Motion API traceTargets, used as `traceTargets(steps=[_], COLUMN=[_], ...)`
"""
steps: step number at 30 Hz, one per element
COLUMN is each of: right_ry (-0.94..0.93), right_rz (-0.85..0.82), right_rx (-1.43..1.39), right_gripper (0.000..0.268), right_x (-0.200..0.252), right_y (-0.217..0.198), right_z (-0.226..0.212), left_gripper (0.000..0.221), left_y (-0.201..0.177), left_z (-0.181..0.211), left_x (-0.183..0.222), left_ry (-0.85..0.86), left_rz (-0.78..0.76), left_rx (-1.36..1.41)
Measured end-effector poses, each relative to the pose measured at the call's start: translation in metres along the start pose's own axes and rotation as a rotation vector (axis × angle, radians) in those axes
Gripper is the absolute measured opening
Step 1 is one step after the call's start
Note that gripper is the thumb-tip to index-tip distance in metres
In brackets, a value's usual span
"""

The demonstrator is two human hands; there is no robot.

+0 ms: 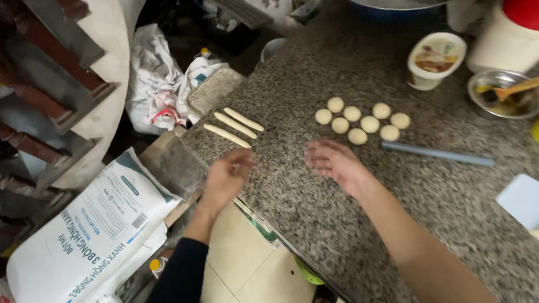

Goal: The person rolls out portions of dough into strips by hand and then braids three of the strips together on a countertop.

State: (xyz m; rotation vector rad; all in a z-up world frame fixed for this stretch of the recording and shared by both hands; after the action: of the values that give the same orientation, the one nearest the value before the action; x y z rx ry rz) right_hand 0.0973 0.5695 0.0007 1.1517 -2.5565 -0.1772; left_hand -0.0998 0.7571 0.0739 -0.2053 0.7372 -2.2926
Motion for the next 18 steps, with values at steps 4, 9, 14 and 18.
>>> traceTargets(steps=[4, 9, 14, 18], right_ry=[0.016, 0.076, 0.138, 0.190], right_rz=[-0.066, 0.002, 0.139, 0.290], right_rx=[-0.004, 0.142, 0.116, 0.099], right_gripper=[0.036, 0.039, 0.037, 0.039], right_x=[-0.046, -0.087, -0.117, -0.133], right_y=[0.024, 0.027, 0.019, 0.019], right_z=[-0.006, -0.012, -0.009, 0.001], left_gripper=[0.032, 0.030, 0.036, 0.042], left_y=[-0.033, -0.030, -0.012, 0.005], left_z=[-0.053, -0.122, -0.147, -0.174], left_x=[-0.055, -0.147, -0.216, -0.255], left_ry=[-0.122, -0.171, -0.118, -0.366], left_rz=[0.044, 0.012, -0.154, -0.393], left_rx=[-0.085, -0.262, -0.323, -0.555])
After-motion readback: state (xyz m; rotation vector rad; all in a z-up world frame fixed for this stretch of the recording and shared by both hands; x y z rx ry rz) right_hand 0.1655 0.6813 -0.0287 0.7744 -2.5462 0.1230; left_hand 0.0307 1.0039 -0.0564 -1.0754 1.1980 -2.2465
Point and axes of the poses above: each hand's wrist, its own x-axis away from the middle knuckle, its own y-axis out of the palm, z = x × y, the point moved 10 cm from there along -x, towards the middle knuckle, and after that the axes turned 11 degrees about -y, right-handed, at the moved point
